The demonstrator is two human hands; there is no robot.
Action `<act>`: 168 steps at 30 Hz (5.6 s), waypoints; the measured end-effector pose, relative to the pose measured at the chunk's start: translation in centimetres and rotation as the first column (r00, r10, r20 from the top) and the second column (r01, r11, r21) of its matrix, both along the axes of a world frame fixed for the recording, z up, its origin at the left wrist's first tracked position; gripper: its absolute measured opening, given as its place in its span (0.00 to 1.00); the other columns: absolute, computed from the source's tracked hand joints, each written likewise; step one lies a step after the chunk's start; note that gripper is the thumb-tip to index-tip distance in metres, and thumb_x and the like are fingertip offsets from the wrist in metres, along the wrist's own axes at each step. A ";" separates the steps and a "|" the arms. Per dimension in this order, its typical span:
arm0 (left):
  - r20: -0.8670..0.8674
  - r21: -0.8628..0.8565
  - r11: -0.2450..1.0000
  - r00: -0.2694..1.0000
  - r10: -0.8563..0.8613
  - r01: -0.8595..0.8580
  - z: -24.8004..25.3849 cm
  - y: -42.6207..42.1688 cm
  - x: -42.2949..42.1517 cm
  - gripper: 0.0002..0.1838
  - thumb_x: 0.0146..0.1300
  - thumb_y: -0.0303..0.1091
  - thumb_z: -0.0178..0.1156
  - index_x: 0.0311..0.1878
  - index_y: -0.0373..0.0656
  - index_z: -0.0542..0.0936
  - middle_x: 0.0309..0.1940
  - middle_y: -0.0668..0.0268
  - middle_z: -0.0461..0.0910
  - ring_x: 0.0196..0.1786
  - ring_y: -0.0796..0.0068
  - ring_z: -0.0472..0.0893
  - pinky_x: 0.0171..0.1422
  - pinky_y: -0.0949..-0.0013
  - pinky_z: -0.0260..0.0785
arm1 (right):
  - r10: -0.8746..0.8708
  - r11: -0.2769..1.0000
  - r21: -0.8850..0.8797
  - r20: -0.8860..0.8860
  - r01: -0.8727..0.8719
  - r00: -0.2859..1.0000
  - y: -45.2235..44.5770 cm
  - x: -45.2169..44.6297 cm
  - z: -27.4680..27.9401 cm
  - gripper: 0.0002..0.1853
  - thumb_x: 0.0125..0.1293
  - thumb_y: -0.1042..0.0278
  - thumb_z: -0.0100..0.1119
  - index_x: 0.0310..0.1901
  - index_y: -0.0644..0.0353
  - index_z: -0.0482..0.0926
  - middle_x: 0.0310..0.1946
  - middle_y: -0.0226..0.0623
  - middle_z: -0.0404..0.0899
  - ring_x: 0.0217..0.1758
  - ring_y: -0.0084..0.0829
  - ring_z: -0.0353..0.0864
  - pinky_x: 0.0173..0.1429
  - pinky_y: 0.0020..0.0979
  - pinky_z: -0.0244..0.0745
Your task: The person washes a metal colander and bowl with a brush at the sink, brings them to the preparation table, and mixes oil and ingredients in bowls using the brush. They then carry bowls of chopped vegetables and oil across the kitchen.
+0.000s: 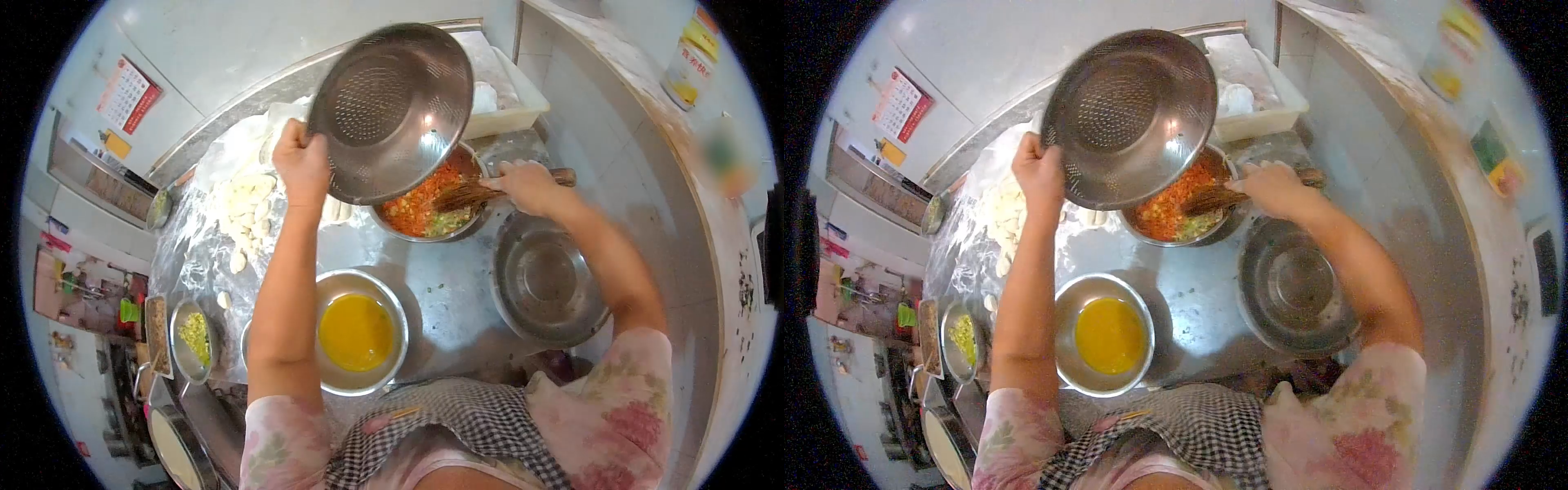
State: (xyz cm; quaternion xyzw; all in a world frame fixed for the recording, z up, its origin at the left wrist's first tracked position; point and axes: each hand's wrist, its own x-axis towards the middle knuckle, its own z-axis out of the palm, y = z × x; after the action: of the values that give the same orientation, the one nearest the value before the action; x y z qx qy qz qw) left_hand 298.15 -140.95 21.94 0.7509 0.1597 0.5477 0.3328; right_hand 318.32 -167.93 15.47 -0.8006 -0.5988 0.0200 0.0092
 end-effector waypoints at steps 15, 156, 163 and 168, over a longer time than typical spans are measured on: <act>0.389 -0.626 0.768 0.908 0.154 0.138 -2.5 4.0 -3.2 0.09 0.48 0.14 0.47 0.27 0.40 0.65 0.28 0.63 0.72 0.28 0.75 0.74 0.35 0.71 0.70 | -0.162 0.863 0.402 -0.351 0.305 0.922 -6.7 4.0 -1.7 0.28 0.57 0.76 0.53 0.61 0.48 0.66 0.50 0.49 0.72 0.53 0.49 0.70 0.56 0.40 0.66; -0.027 -0.918 0.336 0.881 0.472 -0.208 -14.6 13.8 -48.9 0.18 0.59 0.47 0.60 0.39 0.40 0.72 0.18 0.74 0.67 0.19 0.84 0.66 0.22 0.80 0.56 | -0.666 0.595 -0.064 -0.597 0.801 0.447 -11.0 -15.9 -0.2 0.25 0.63 0.77 0.46 0.64 0.60 0.61 0.61 0.44 0.64 0.64 0.36 0.62 0.65 0.32 0.57; -0.193 -0.974 0.058 0.932 0.308 -0.221 -21.6 2.8 -52.9 0.18 0.61 0.47 0.57 0.40 0.39 0.73 0.21 0.70 0.73 0.20 0.81 0.71 0.22 0.77 0.61 | -0.403 0.723 0.002 -0.811 0.691 0.424 -2.2 -26.2 0.5 0.26 0.64 0.65 0.52 0.62 0.63 0.62 0.51 0.40 0.73 0.47 0.28 0.76 0.47 0.28 0.72; -0.191 -0.979 0.049 0.975 0.115 -0.197 -22.6 -0.3 -50.9 0.18 0.62 0.46 0.55 0.40 0.39 0.72 0.22 0.72 0.71 0.20 0.82 0.70 0.24 0.80 0.62 | -0.438 0.766 -0.233 -0.871 0.599 0.222 -0.3 -31.7 -10.6 0.28 0.62 0.61 0.55 0.62 0.64 0.62 0.44 0.38 0.76 0.37 0.25 0.77 0.34 0.24 0.74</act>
State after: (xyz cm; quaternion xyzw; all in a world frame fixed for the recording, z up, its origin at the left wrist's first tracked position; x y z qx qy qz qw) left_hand 247.23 -141.26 -0.70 0.3159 0.5797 0.3006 0.6884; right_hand 286.64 -168.19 4.87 -0.8113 -0.1955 0.3887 0.3905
